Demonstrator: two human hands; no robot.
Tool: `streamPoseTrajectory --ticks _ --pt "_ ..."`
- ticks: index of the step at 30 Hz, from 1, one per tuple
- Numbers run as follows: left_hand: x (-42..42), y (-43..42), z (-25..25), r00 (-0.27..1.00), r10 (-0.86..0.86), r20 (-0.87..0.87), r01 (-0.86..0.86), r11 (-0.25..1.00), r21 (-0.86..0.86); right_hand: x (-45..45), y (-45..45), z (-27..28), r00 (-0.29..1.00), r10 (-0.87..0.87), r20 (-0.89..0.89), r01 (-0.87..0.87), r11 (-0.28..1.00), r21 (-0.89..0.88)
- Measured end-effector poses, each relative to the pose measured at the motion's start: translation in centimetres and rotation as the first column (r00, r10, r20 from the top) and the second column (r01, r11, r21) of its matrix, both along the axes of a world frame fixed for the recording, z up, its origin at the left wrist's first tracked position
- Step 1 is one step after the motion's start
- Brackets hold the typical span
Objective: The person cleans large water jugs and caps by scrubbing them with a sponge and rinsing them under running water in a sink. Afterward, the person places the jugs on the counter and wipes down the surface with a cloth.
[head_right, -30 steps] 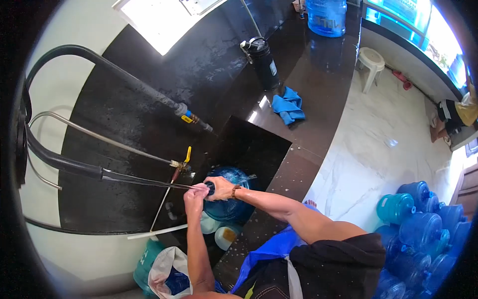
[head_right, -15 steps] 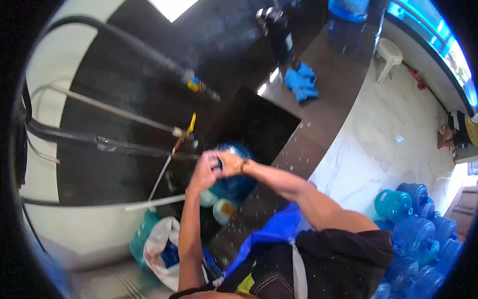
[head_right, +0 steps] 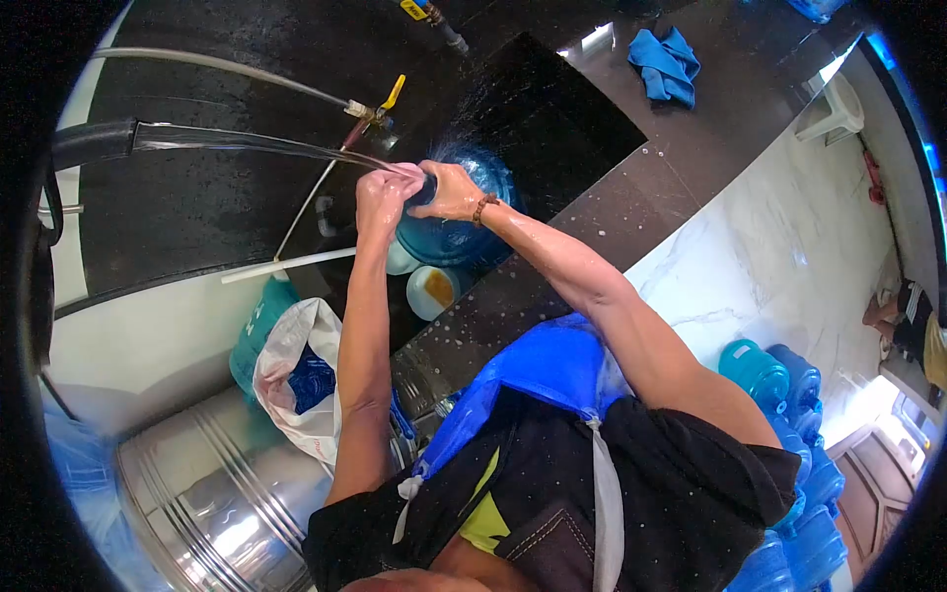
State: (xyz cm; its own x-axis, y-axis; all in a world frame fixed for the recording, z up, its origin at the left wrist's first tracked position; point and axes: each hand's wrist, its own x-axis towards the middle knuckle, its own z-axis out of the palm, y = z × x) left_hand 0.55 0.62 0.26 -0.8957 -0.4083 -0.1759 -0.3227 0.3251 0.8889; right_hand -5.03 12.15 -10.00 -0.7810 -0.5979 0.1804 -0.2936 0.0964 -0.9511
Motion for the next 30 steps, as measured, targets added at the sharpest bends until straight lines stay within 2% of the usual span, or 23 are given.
streamPoseTrajectory --ticks 2,3,6,7,10,13,16,17,19,20,21,22,23,24,26,27,28,29,30 --pt "-0.2 -0.2 -0.4 0.999 0.002 -0.042 0.001 0.998 0.067 -0.4 0.2 0.6 1.000 0.009 0.027 -0.009 1.000 0.001" --pt "-0.4 -0.8 -1.0 0.998 -0.032 -0.047 0.030 0.999 -0.044 -0.8 0.3 0.9 0.999 0.028 0.041 -0.029 0.999 0.020" --pt "-0.7 -0.3 -0.9 1.000 0.002 -0.028 -0.004 0.999 -0.041 -1.3 0.5 1.4 1.000 0.025 0.016 -0.026 0.999 0.020" --pt "-0.9 -0.5 -1.3 1.000 0.000 -0.011 -0.001 0.998 -0.064 -1.4 0.2 1.2 0.998 -0.014 -0.064 0.014 1.000 0.002" --pt "-1.0 -1.3 -2.2 0.999 -0.003 -0.050 0.002 1.000 -0.027 -1.5 0.1 0.6 1.000 0.026 -0.003 -0.026 0.998 0.064" --pt "-0.6 -1.5 -2.0 0.994 -0.073 -0.079 0.067 0.995 -0.077 -1.5 0.1 0.6 0.998 0.057 0.011 -0.057 0.997 0.044" --pt "-0.1 -0.6 0.0 0.993 -0.110 0.049 0.119 0.954 -0.274 -1.4 0.2 0.6 1.000 0.026 -0.002 -0.026 0.999 0.030" --pt "0.0 0.1 0.6 0.987 -0.159 0.025 0.150 0.857 -0.494 -1.3 0.1 0.4 0.999 0.001 -0.053 0.000 1.000 0.016" --pt "0.0 1.6 1.0 0.963 -0.269 0.011 0.156 0.525 -0.837 -1.8 0.2 -0.1 0.999 0.048 0.021 -0.049 0.997 0.067" --pt "-0.3 2.1 0.5 0.966 -0.228 0.121 0.225 0.515 -0.827 -2.1 0.2 -0.8 0.995 0.074 0.060 -0.079 0.993 0.091" --pt "-0.6 2.3 -0.5 0.956 -0.180 0.230 0.291 0.508 -0.811 -2.6 -0.3 -2.7 0.990 0.126 -0.057 -0.119 0.986 0.119" --pt "-1.1 2.3 -1.6 0.933 -0.130 0.336 0.354 0.503 -0.788 -2.0 0.0 -2.9 0.975 0.075 -0.208 -0.028 0.974 0.223" --pt "-1.7 2.5 -2.4 0.921 -0.189 0.341 0.390 0.423 -0.818 -1.1 0.8 -3.1 0.932 0.037 -0.359 0.081 0.948 0.308" --pt "-1.3 2.2 -2.8 0.898 -0.283 0.337 0.429 0.395 -0.812 -0.6 1.6 -3.2 0.864 0.015 -0.504 0.201 0.906 0.372" --pt "-1.5 2.4 -1.1 0.821 -0.477 0.314 0.492 0.313 -0.812 -0.9 2.1 -5.2 0.883 0.023 -0.469 0.180 0.905 0.384" --pt "-1.2 1.6 -2.8 0.840 -0.449 0.305 0.476 0.338 -0.812 -1.6 2.0 -5.9 0.867 0.001 -0.498 0.165 0.943 0.289" --pt "-0.3 1.2 -3.1 0.823 -0.526 0.212 0.461 0.402 -0.791 -1.1 1.4 -6.8 0.861 -0.022 -0.508 0.135 0.973 0.187" --pt "0.1 0.7 -3.1 0.797 -0.594 0.109 0.446 0.458 -0.769 -0.9 1.4 -4.9 0.956 0.034 -0.292 -0.007 0.996 0.095" --pt "-0.3 0.5 -3.3 0.760 -0.650 -0.009 0.430 0.513 -0.742 -1.5 1.7 -3.0 0.990 0.120 -0.079 -0.122 0.992 -0.026"
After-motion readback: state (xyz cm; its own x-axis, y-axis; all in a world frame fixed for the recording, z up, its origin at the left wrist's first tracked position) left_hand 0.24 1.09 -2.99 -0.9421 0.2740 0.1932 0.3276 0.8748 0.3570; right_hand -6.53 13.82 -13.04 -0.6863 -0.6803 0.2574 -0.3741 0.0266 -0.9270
